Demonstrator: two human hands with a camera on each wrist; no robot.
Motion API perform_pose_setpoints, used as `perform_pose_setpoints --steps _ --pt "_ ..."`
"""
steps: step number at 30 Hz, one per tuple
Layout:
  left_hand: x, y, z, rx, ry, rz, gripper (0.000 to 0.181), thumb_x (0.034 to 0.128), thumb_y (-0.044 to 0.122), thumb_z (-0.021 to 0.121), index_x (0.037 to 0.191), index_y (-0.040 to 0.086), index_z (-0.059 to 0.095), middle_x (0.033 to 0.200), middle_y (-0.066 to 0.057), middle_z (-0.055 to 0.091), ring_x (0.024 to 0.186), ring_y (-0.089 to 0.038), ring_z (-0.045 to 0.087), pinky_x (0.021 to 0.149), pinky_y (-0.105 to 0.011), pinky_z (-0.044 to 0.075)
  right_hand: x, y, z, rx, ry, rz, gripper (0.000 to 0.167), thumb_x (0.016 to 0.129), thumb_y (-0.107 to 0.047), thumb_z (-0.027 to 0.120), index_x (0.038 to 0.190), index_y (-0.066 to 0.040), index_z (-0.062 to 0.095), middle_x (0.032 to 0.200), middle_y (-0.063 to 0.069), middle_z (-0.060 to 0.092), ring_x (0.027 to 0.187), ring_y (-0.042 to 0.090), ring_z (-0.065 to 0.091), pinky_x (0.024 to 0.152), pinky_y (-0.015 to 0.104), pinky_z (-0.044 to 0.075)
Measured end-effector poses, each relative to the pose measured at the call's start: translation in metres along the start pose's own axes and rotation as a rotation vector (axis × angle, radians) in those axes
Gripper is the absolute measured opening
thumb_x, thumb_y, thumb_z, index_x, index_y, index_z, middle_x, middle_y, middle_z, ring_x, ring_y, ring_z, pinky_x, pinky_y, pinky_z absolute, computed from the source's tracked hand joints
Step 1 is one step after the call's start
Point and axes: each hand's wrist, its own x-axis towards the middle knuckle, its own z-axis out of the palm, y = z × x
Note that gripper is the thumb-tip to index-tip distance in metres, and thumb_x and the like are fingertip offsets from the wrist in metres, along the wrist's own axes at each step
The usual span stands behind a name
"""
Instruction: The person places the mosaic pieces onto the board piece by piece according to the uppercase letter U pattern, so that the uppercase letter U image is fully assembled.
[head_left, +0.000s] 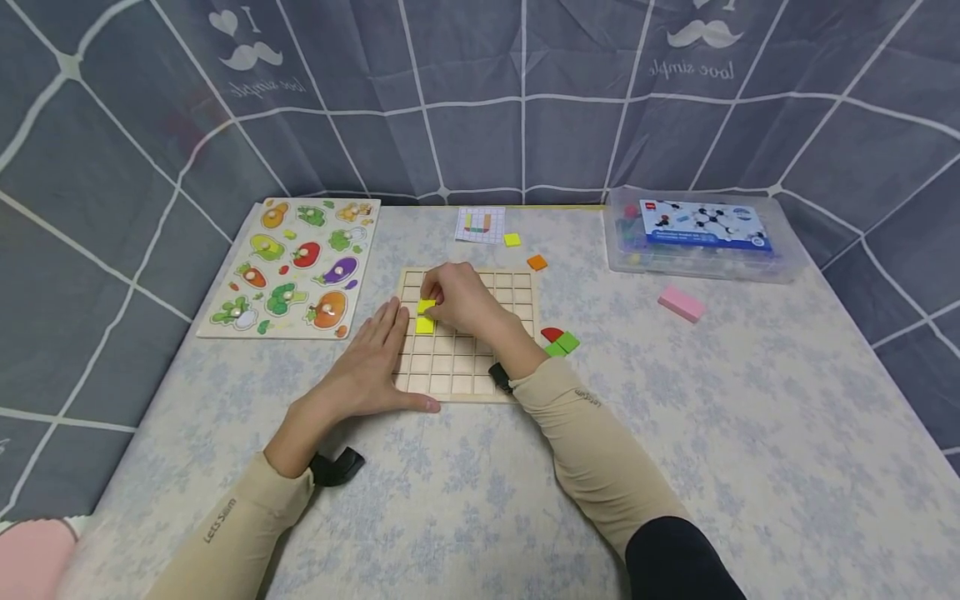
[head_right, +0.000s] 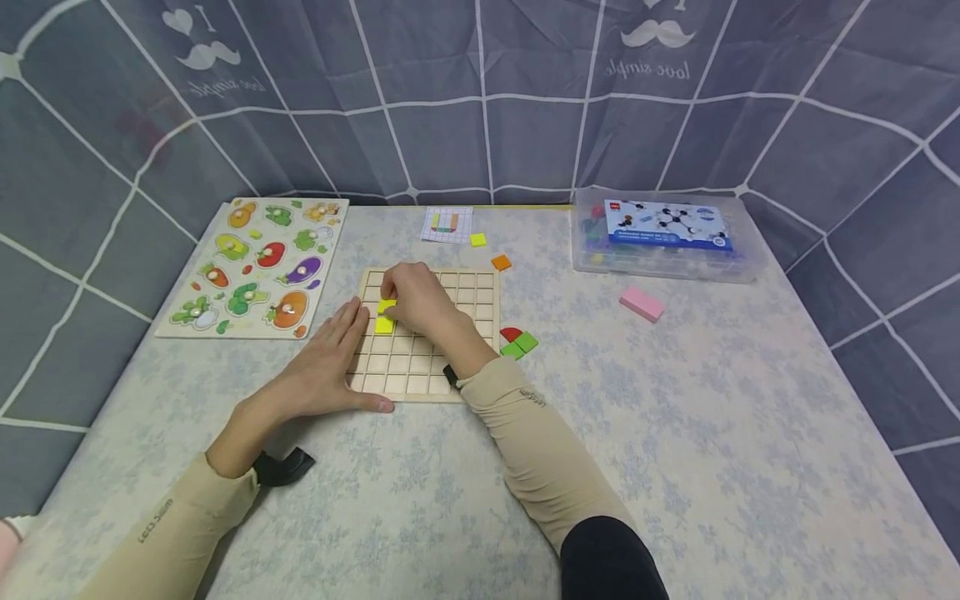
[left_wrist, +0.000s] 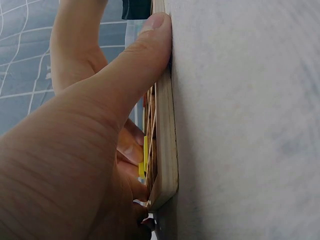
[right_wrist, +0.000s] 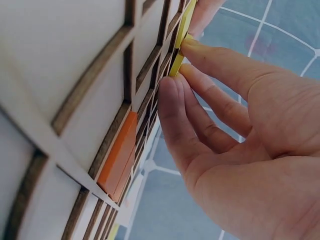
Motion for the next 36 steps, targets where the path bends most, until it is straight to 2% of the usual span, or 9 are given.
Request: perform_pose_setpoints --steps 9,22,30,36 --pt "0.0007 -0.0004 0.0005 0.001 0.003 0.005 0.149 0.0725 0.074 0.084 0.167 -0.004 -0.001 0.176 -0.022 -0.010 0.164 -0.038 -0.006 0.132 -0.059 0.005 -0.0017 -0.0007 -0.0013 -0.012 -0.008 -0.006 0.015 0.089 -0.006 0.085 0.102 -0.003 0.077 0.097 0.009 0.075 0.089 0.019 0.067 0.083 0.027 0.055" --pt "0.0012 -0.0005 -0.0003 0.001 0.001 0.001 0.149 0.0729 0.075 0.083 0.167 -0.003 -0.001 0.176 -0.021 -0.011 0.164 -0.038 -0.007 0.132 -0.059 0.005 -0.0013 -0.0005 -0.0046 -0.040 0.000 -0.018 0.014 0.089 0.001 0.080 0.102 -0.004 0.080 0.095 0.008 0.076 0.088 0.018 0.067 0.083 0.027 0.055" --pt "0.0004 -0.0007 0.0000 -0.002 0.000 0.004 0.149 0.0724 0.076 0.083 0.167 -0.002 -0.002 0.176 -0.020 -0.012 0.164 -0.037 -0.007 0.132 -0.059 0.004 0.0001 -0.0035 -0.0058 -0.057 -0.068 -0.046 0.018 0.098 0.000 0.072 0.109 -0.008 0.083 0.109 0.007 0.078 0.104 0.020 0.070 0.094 0.033 0.056" --pt "0.0002 -0.0017 0.0007 -0.001 -0.001 0.002 0.150 0.0723 0.077 0.082 0.167 -0.002 -0.002 0.176 -0.020 -0.012 0.164 -0.037 -0.008 0.132 -0.059 0.005 0.0000 -0.0024 -0.0063 -0.072 -0.063 -0.048 0.021 0.100 0.002 0.068 0.108 -0.009 0.083 0.112 0.006 0.080 0.108 0.020 0.071 0.096 0.033 0.056"
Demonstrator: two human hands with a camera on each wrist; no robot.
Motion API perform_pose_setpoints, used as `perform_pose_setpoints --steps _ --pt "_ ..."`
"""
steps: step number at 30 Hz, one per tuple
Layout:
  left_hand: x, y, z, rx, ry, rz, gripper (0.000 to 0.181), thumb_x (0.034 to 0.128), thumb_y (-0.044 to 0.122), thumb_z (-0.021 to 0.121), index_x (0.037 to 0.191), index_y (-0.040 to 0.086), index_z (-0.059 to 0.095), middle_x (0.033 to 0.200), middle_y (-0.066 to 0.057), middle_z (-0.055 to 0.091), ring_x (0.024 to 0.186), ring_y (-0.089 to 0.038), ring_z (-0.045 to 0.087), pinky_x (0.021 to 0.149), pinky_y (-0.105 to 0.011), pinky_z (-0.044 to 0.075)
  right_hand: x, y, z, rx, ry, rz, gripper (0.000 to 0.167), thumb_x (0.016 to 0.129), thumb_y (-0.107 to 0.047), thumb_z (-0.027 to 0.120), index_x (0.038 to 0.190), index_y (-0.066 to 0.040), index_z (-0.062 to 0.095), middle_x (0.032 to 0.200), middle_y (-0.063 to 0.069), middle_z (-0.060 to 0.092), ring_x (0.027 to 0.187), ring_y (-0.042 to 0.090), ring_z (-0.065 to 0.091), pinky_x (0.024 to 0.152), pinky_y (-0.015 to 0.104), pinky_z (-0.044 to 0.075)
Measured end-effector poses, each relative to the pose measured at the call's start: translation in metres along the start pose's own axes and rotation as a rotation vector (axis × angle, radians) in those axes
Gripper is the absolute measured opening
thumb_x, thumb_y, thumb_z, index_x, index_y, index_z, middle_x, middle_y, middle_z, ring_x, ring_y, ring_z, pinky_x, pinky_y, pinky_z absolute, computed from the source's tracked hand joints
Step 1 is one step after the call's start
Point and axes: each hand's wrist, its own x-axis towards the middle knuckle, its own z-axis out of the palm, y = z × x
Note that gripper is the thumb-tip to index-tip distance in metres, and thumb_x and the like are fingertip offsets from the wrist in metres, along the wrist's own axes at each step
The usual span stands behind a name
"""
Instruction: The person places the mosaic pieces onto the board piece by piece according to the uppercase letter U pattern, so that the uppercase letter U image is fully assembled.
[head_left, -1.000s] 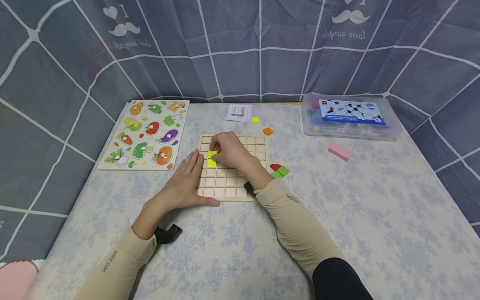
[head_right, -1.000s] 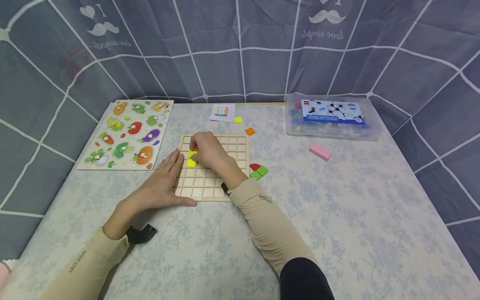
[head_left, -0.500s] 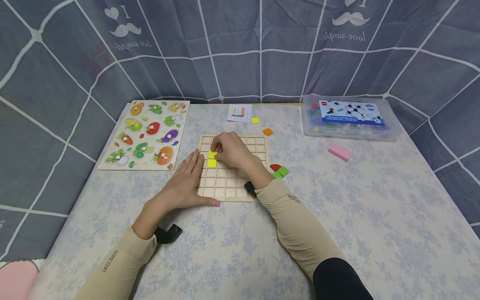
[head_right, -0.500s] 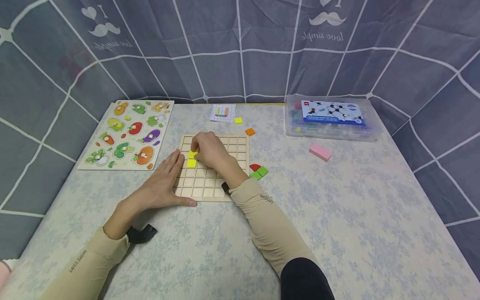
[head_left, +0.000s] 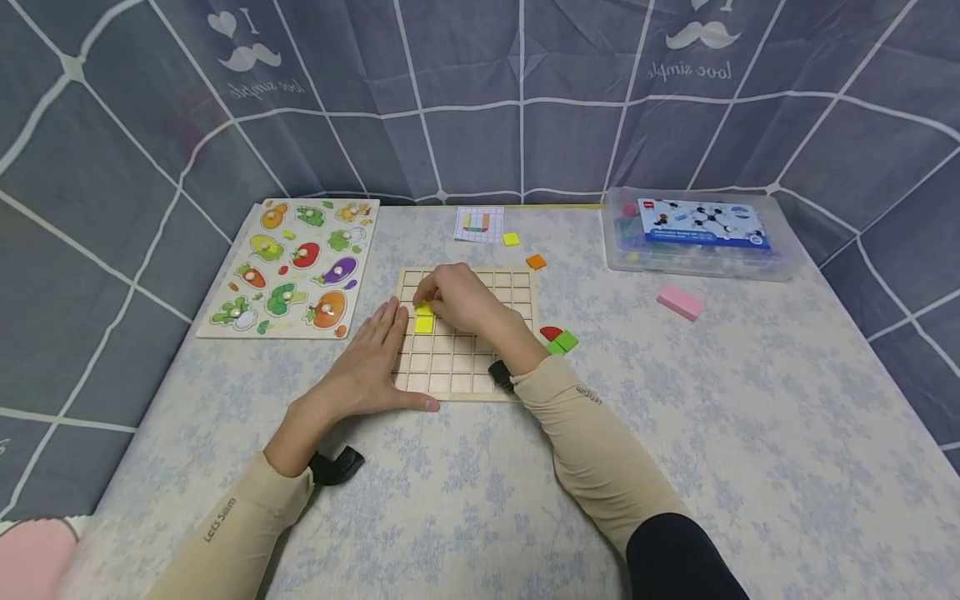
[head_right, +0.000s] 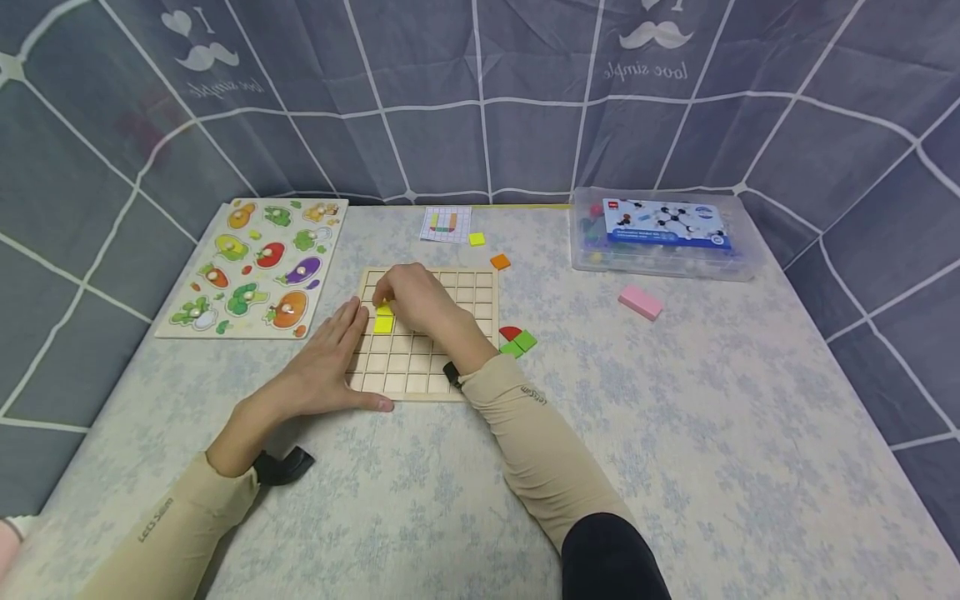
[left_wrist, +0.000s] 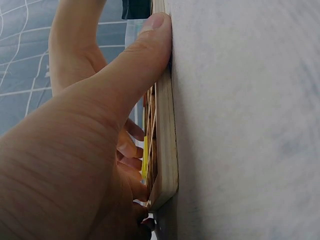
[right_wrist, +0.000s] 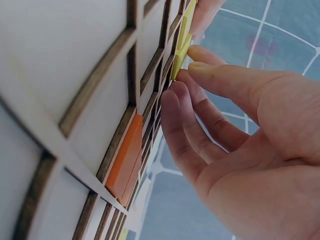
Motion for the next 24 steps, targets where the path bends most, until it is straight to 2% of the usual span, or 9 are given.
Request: perform_pose_setpoints --steps 7,12,16,19,22,24 --pt "0.000 -0.001 0.000 0.005 -0.003 -0.008 0.150 0.0725 0.076 0.083 0.167 -0.003 -0.002 0.176 -0.021 -0.013 0.164 -0.037 -0.008 0.132 -0.058 0.004 0.000 0.004 -0.004 0.006 -0.008 -0.007 0.023 0.099 0.003 0.066 0.107 -0.009 0.084 0.111 0.004 0.081 0.102 0.019 0.070 0.090 0.031 0.055" --pt "-0.001 0.000 -0.001 -0.021 -0.002 -0.009 0.150 0.0718 0.074 0.084 0.167 -0.003 -0.002 0.176 -0.021 -0.013 0.164 -0.037 -0.008 0.132 -0.058 0.004 -0.003 0.012 -0.017 0.060 -0.003 0.051 0.018 0.101 -0.005 0.068 0.112 -0.009 0.082 0.114 0.006 0.078 0.102 0.020 0.069 0.089 0.033 0.056" --pt "-0.001 0.001 -0.001 -0.027 0.000 -0.010 0.150 0.0710 0.074 0.085 0.167 -0.003 -0.002 0.176 -0.020 -0.012 0.164 -0.037 -0.008 0.132 -0.058 0.004 -0.008 0.024 -0.033 0.109 0.034 0.092 0.018 0.102 -0.009 0.070 0.116 -0.007 0.081 0.109 0.007 0.076 0.101 0.022 0.066 0.090 0.036 0.055" --pt "0.000 0.002 -0.001 -0.024 0.000 -0.013 0.151 0.0704 0.075 0.085 0.167 -0.003 -0.001 0.176 -0.020 -0.012 0.164 -0.037 -0.008 0.132 -0.058 0.004 -0.013 0.035 -0.046 0.129 0.072 0.108 0.019 0.101 -0.010 0.071 0.118 -0.007 0.079 0.108 0.007 0.076 0.101 0.023 0.066 0.102 0.040 0.048" --pt "0.000 0.002 0.000 -0.024 0.001 -0.015 0.151 0.0699 0.075 0.085 0.167 -0.003 -0.001 0.176 -0.020 -0.012 0.164 -0.037 -0.008 0.132 -0.058 0.004 -0.018 0.048 -0.057 0.132 0.110 0.125 0.021 0.101 -0.010 0.071 0.119 -0.006 0.079 0.109 0.009 0.077 0.102 0.024 0.066 0.116 0.044 0.035" --pt "0.000 0.002 0.000 -0.024 0.001 -0.014 0.151 0.0699 0.075 0.085 0.167 -0.003 -0.001 0.176 -0.020 -0.012 0.164 -0.037 -0.008 0.132 -0.058 0.004 -0.022 0.056 -0.064 0.136 0.135 0.135 0.021 0.100 -0.009 0.072 0.120 -0.005 0.078 0.111 0.010 0.077 0.104 0.026 0.067 0.120 0.046 0.029"
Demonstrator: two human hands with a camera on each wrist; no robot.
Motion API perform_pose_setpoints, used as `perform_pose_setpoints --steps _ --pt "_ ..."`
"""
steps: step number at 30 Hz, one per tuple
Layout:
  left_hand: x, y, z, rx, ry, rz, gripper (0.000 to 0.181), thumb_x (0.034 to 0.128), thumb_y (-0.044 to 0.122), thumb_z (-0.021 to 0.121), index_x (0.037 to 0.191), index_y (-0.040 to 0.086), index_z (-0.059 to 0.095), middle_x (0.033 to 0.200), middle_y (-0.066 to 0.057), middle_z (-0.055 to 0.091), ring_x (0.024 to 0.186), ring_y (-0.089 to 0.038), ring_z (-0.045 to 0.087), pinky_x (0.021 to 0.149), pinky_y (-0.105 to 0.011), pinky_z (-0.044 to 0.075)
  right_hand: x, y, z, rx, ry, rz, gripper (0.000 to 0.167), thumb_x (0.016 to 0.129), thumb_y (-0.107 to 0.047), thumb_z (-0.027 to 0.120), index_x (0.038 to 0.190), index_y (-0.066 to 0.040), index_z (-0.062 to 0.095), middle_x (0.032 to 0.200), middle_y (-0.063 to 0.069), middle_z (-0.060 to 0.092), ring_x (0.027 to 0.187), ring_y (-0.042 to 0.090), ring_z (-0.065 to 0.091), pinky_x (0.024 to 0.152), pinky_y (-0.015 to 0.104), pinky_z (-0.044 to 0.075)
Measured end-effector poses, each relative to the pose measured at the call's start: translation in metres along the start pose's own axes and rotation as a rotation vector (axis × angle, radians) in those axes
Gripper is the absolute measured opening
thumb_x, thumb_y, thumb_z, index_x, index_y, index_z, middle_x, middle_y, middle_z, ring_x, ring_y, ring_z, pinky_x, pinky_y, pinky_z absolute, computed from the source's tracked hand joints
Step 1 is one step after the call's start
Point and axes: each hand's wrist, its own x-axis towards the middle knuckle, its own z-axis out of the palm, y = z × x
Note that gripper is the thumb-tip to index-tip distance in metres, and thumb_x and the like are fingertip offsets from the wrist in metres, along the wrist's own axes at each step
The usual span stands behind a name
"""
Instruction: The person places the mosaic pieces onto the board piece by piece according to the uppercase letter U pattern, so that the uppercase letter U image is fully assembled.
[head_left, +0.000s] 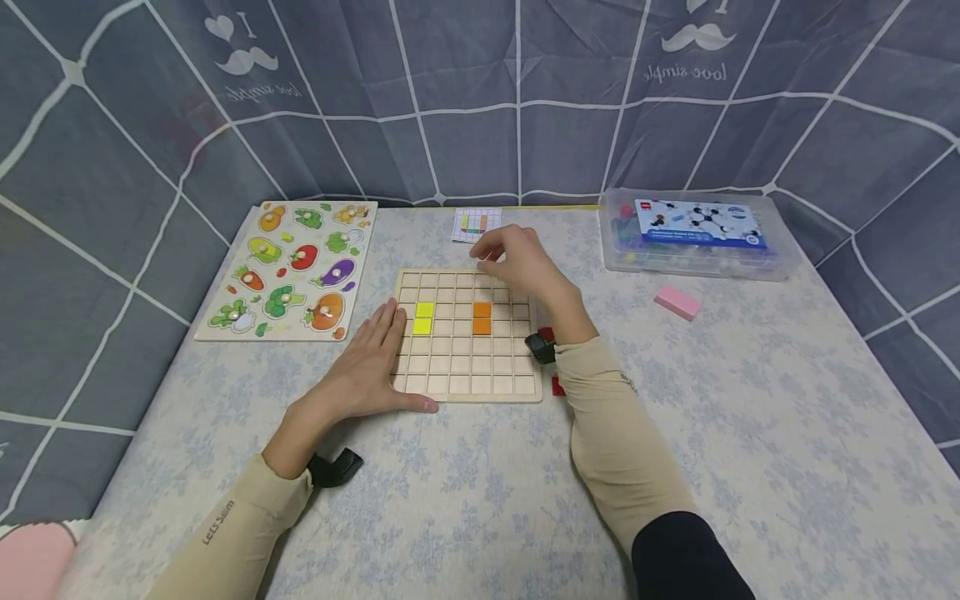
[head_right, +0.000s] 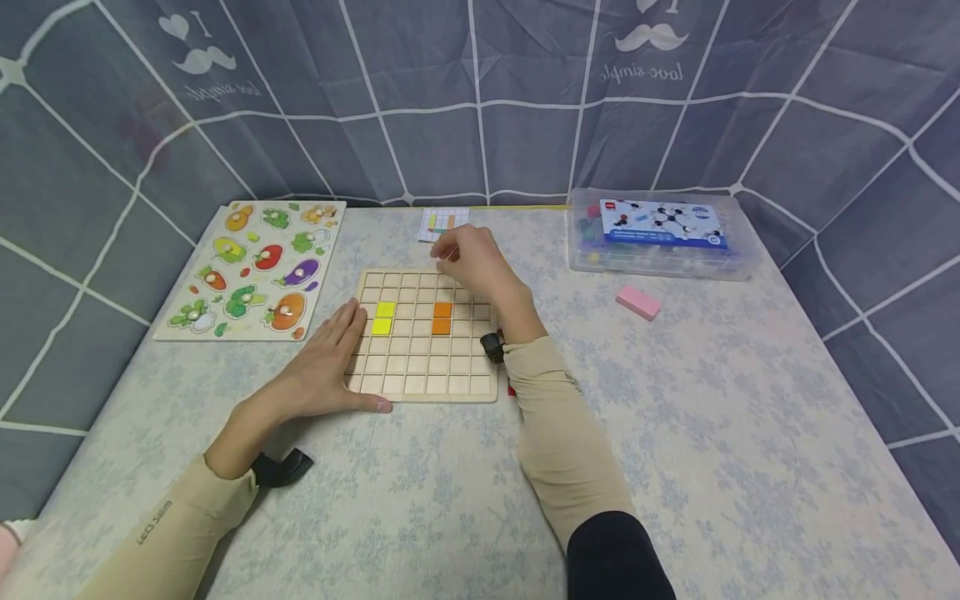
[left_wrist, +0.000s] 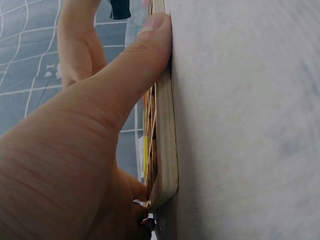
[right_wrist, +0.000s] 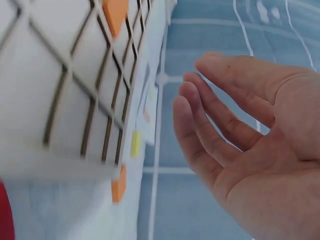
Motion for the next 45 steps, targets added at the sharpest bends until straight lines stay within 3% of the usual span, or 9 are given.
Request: perform_pose_setpoints --steps 5,9,12,17,22,25,33,40,45 --pt "0.000 0.000 0.000 0.000 0.007 0.007 0.151 0.0700 0.074 0.085 0.167 -0.004 0.000 0.176 -0.022 -0.011 0.164 -0.038 -0.007 0.132 -0.059 0.004 -0.005 0.022 -0.016 0.043 0.070 0.025 0.021 0.101 -0.006 0.069 0.119 -0.002 0.078 0.115 0.015 0.077 0.106 0.030 0.069 0.126 0.049 0.020" --pt "0.000 0.000 0.000 0.003 0.005 0.002 0.151 0.0698 0.074 0.086 0.167 -0.003 -0.001 0.176 -0.021 -0.011 0.165 -0.037 -0.008 0.133 -0.057 0.004 -0.008 0.036 -0.024 0.104 0.147 0.092 0.021 0.101 -0.002 0.065 0.117 -0.002 0.078 0.117 0.017 0.076 0.107 0.031 0.070 0.116 0.046 0.040" --pt "0.000 0.000 0.001 0.004 0.008 0.006 0.151 0.0698 0.074 0.086 0.167 -0.004 0.000 0.176 -0.022 -0.011 0.164 -0.038 -0.007 0.132 -0.059 0.004 -0.010 0.044 -0.029 0.108 0.176 0.152 0.024 0.099 0.001 0.063 0.118 -0.001 0.078 0.118 0.018 0.076 0.109 0.031 0.069 0.097 0.046 0.054" --pt "0.000 0.000 0.002 0.007 0.009 0.004 0.151 0.0697 0.074 0.086 0.167 -0.004 0.000 0.176 -0.022 -0.011 0.164 -0.037 -0.007 0.132 -0.058 0.004 -0.012 0.058 -0.031 0.069 0.151 0.239 0.030 0.096 0.006 0.060 0.121 0.000 0.077 0.121 0.020 0.074 0.112 0.035 0.067 0.097 0.047 0.055" --pt "-0.001 -0.001 0.002 0.008 0.007 -0.001 0.151 0.0698 0.074 0.085 0.167 -0.004 0.000 0.176 -0.021 -0.011 0.164 -0.037 -0.007 0.132 -0.058 0.004 -0.010 0.067 -0.027 0.090 0.062 0.299 0.034 0.097 0.005 0.062 0.127 -0.002 0.075 0.129 0.019 0.072 0.122 0.034 0.067 0.106 0.048 0.053" --pt "-0.001 0.000 0.002 0.004 0.006 0.002 0.151 0.0703 0.074 0.085 0.167 -0.004 -0.001 0.176 -0.021 -0.011 0.164 -0.037 -0.007 0.132 -0.058 0.004 -0.010 0.070 -0.024 0.084 0.045 0.305 0.034 0.096 0.004 0.063 0.128 -0.003 0.075 0.131 0.019 0.072 0.124 0.034 0.067 0.109 0.048 0.052" --pt "-0.001 0.000 0.001 0.006 0.019 0.019 0.150 0.0706 0.074 0.085 0.167 -0.005 0.001 0.176 -0.023 -0.010 0.164 -0.039 -0.006 0.132 -0.059 0.005 -0.010 0.077 -0.020 0.013 0.098 0.317 0.026 0.093 0.004 0.072 0.117 -0.005 0.078 0.116 0.017 0.071 0.110 0.031 0.063 0.093 0.042 0.054" --pt "-0.001 -0.002 0.002 0.005 0.023 0.018 0.150 0.0704 0.075 0.085 0.167 -0.005 0.001 0.176 -0.023 -0.009 0.164 -0.039 -0.006 0.132 -0.059 0.005 -0.013 0.078 -0.021 0.070 0.158 0.323 0.023 0.088 0.004 0.081 0.109 -0.003 0.076 0.104 0.015 0.070 0.100 0.027 0.061 0.093 0.039 0.053" --pt "-0.001 -0.001 0.002 0.006 0.015 0.013 0.150 0.0704 0.074 0.085 0.167 -0.004 0.000 0.176 -0.022 -0.010 0.164 -0.038 -0.006 0.132 -0.058 0.005 -0.018 0.077 -0.027 0.087 0.205 0.281 0.014 0.089 0.004 0.077 0.103 0.001 0.076 0.098 0.018 0.074 0.088 0.026 0.064 0.081 0.033 0.052"
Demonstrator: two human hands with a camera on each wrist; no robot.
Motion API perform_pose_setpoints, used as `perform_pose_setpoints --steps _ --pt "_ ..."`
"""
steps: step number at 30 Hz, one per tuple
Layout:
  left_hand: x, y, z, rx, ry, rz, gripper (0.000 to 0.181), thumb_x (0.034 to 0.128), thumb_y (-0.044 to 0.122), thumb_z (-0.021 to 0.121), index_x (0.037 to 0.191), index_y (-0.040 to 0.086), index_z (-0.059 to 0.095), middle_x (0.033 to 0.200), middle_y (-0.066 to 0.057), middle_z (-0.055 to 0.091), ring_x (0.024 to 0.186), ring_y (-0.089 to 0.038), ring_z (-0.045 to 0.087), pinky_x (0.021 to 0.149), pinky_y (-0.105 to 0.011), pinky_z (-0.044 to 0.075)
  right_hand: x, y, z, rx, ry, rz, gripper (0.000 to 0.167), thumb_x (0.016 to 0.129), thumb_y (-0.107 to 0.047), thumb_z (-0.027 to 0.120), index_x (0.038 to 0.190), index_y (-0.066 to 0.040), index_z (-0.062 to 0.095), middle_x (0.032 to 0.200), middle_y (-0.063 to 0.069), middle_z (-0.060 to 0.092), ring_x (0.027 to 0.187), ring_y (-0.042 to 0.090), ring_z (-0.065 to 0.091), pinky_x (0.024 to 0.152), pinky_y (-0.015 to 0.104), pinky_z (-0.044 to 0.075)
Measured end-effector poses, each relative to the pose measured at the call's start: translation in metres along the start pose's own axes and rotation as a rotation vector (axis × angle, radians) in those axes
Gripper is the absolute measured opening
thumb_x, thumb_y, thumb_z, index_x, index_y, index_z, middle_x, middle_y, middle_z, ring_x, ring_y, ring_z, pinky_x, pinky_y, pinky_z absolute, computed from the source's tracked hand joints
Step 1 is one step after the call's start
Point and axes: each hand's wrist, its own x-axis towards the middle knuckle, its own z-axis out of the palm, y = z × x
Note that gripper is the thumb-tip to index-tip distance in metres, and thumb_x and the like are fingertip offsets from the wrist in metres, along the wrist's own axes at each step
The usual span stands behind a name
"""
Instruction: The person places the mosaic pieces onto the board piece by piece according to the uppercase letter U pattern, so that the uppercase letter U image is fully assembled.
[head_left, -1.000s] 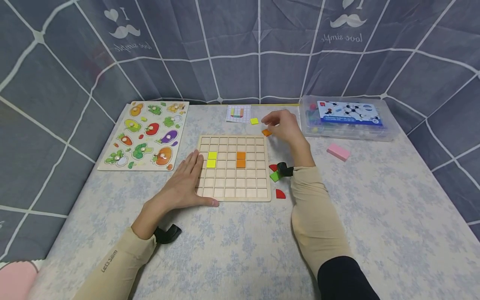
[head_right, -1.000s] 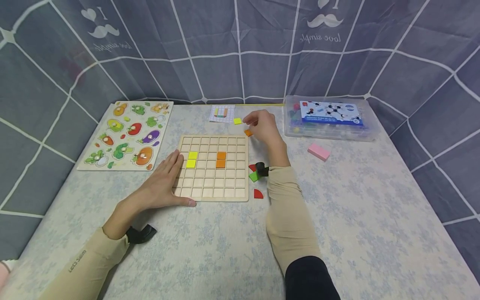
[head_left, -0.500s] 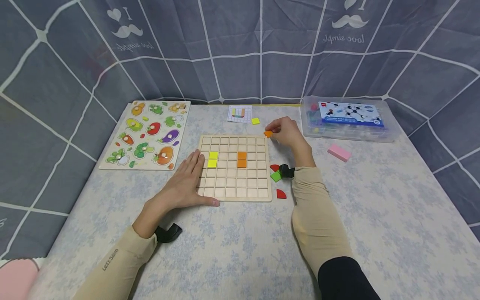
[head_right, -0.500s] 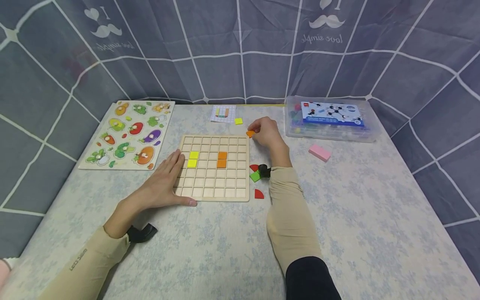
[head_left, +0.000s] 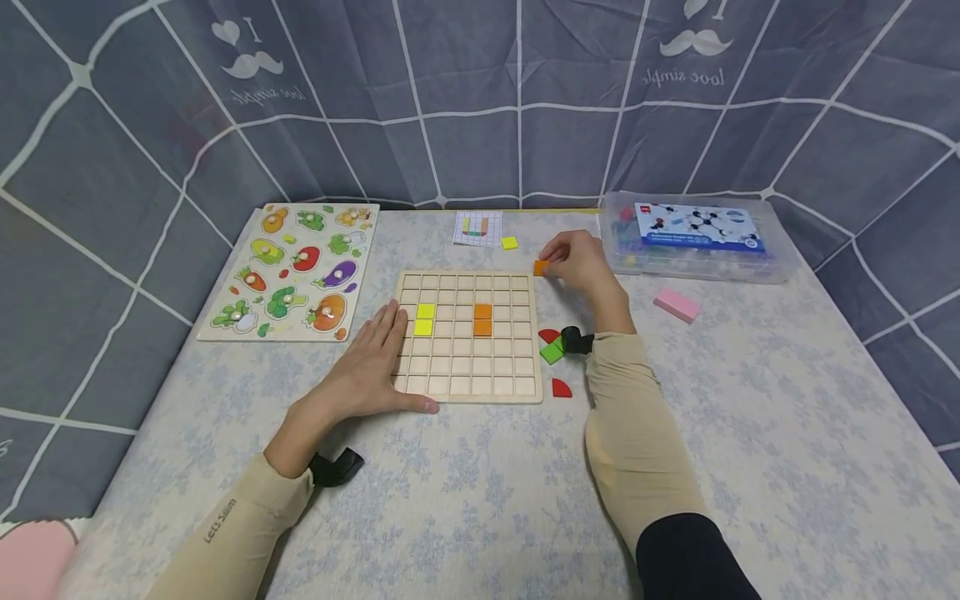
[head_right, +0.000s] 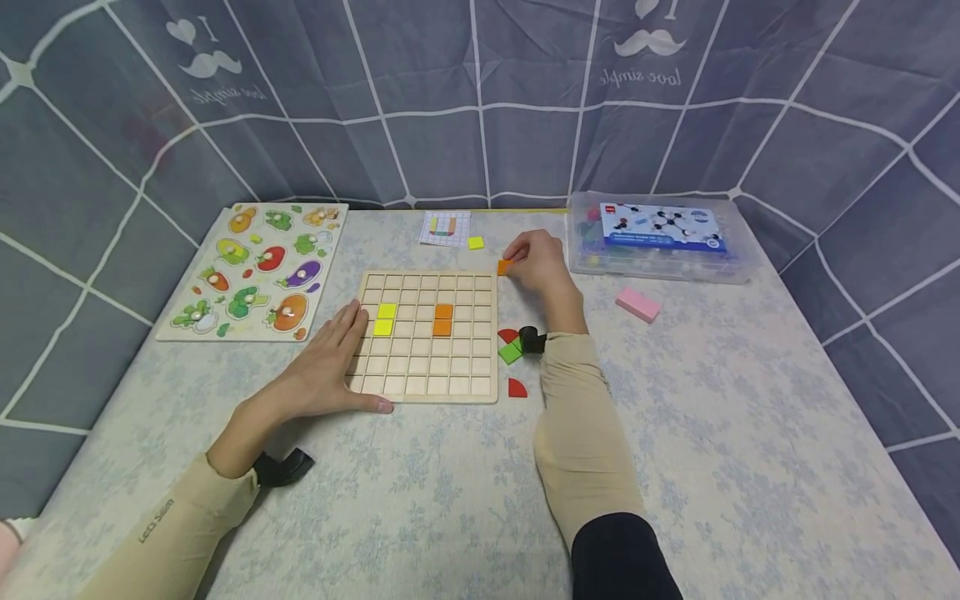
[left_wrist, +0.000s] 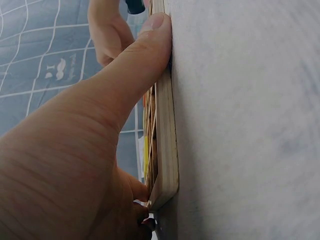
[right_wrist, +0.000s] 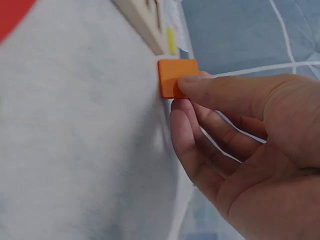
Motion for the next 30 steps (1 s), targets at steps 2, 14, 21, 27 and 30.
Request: perform_pose_setpoints --steps 2,14,21,27,30 --pt "0.000 0.000 0.000 0.001 -0.002 -0.002 0.151 0.0702 0.074 0.085 0.167 -0.004 0.000 0.176 -0.021 -0.010 0.165 -0.037 -0.007 0.132 -0.058 0.004 -0.001 -0.001 -0.004 0.016 0.013 -0.020 0.012 0.091 0.004 0.075 0.103 0.002 0.077 0.099 0.019 0.075 0.085 0.025 0.066 0.077 0.030 0.051" --pt "0.001 -0.001 0.000 0.004 -0.001 -0.002 0.151 0.0707 0.075 0.084 0.167 -0.004 -0.001 0.176 -0.022 -0.010 0.164 -0.038 -0.007 0.132 -0.058 0.004 -0.007 -0.029 0.004 0.141 -0.073 -0.104 0.010 0.094 -0.005 0.077 0.103 -0.002 0.079 0.096 0.013 0.077 0.084 0.018 0.069 0.077 0.028 0.057" --pt "0.000 -0.001 0.001 0.002 -0.006 -0.006 0.151 0.0705 0.076 0.084 0.167 -0.003 -0.001 0.176 -0.021 -0.011 0.164 -0.038 -0.007 0.132 -0.058 0.004 -0.007 -0.040 0.025 0.165 -0.178 -0.089 0.009 0.094 -0.005 0.079 0.102 0.000 0.079 0.092 0.013 0.080 0.085 0.030 0.078 0.085 0.039 0.062" --pt "0.001 0.000 0.000 0.004 -0.011 -0.011 0.151 0.0707 0.076 0.083 0.167 -0.003 -0.001 0.176 -0.021 -0.011 0.164 -0.037 -0.008 0.132 -0.058 0.004 -0.011 -0.047 0.037 0.081 -0.216 -0.076 0.006 0.094 -0.010 0.080 0.098 -0.006 0.080 0.087 0.008 0.079 0.082 0.026 0.073 0.084 0.036 0.057" --pt "0.001 0.001 0.000 0.006 -0.013 -0.011 0.151 0.0710 0.076 0.084 0.167 -0.004 -0.001 0.176 -0.021 -0.011 0.164 -0.037 -0.008 0.132 -0.058 0.004 -0.013 -0.051 0.041 0.040 -0.222 -0.082 0.004 0.094 -0.010 0.080 0.095 -0.007 0.080 0.086 0.008 0.079 0.081 0.024 0.072 0.082 0.036 0.056"
